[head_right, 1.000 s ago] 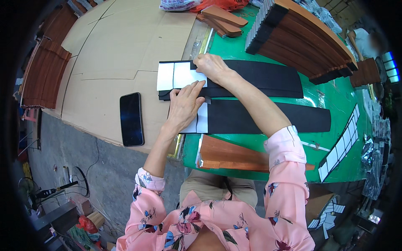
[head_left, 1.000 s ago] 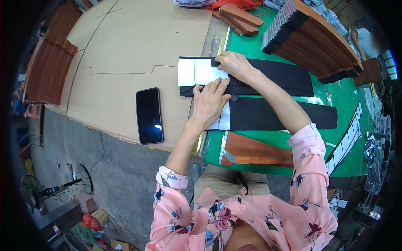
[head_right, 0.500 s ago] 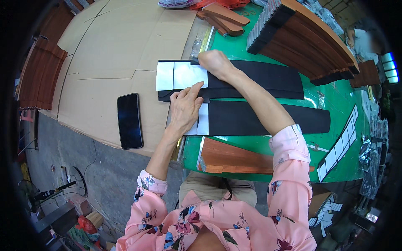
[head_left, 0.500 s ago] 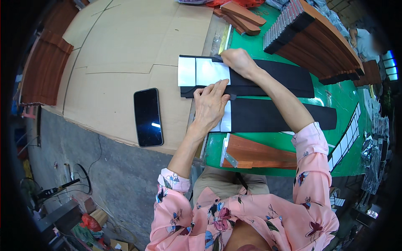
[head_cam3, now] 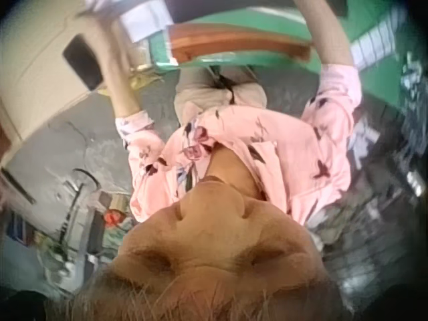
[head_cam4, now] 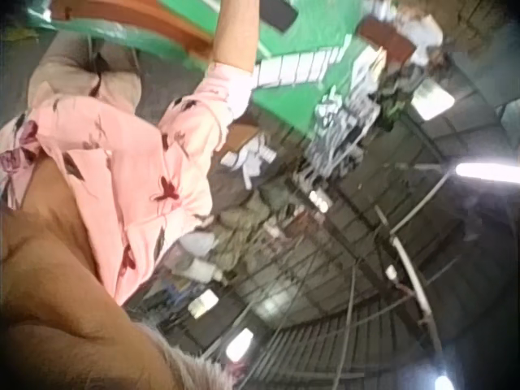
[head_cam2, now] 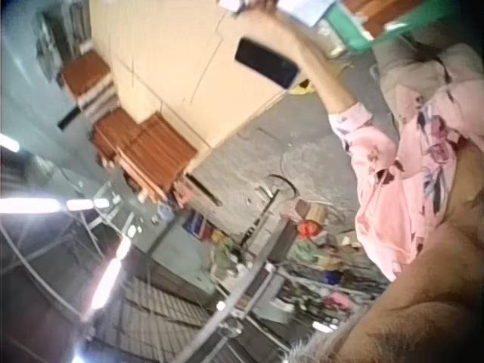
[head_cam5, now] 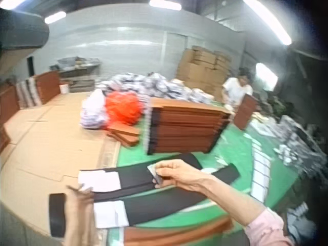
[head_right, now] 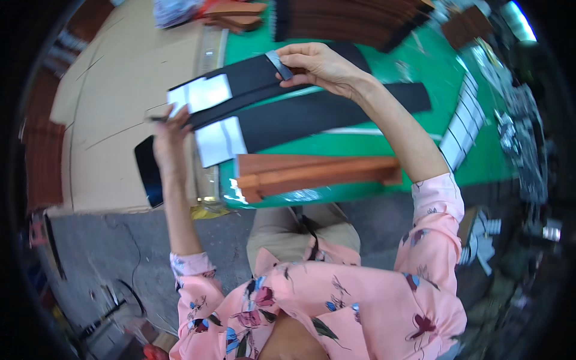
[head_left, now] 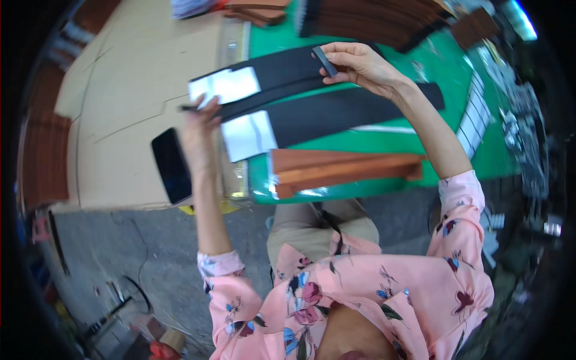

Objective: Applying and securing a dark strip to a wooden furniture component.

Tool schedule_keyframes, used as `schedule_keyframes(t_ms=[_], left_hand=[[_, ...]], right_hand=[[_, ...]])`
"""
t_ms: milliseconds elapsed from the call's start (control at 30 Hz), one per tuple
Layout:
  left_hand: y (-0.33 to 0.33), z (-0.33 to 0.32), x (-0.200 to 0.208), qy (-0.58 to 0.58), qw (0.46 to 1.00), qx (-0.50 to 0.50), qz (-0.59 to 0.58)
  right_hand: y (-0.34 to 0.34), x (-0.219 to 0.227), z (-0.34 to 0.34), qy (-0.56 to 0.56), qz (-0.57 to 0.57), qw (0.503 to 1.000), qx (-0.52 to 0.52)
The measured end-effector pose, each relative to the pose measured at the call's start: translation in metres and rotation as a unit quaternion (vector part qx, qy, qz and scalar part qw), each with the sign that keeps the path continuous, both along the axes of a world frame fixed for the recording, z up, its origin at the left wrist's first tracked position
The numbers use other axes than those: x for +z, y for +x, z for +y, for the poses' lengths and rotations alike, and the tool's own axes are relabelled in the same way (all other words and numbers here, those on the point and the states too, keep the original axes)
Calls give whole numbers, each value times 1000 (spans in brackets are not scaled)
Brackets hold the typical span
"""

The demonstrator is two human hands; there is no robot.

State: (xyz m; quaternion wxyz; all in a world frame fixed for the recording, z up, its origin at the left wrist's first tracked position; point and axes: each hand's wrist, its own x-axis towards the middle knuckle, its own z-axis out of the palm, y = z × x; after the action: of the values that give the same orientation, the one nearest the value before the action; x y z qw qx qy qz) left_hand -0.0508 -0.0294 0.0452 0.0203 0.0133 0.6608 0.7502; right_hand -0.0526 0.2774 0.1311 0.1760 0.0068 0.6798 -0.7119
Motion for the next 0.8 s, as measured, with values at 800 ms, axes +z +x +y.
schedule_keyframes(t_ms=[800], left_hand=[[220,248,19,-447,715,-272,463]], right_hand=[[277,-27,170,51,132,963,-228]])
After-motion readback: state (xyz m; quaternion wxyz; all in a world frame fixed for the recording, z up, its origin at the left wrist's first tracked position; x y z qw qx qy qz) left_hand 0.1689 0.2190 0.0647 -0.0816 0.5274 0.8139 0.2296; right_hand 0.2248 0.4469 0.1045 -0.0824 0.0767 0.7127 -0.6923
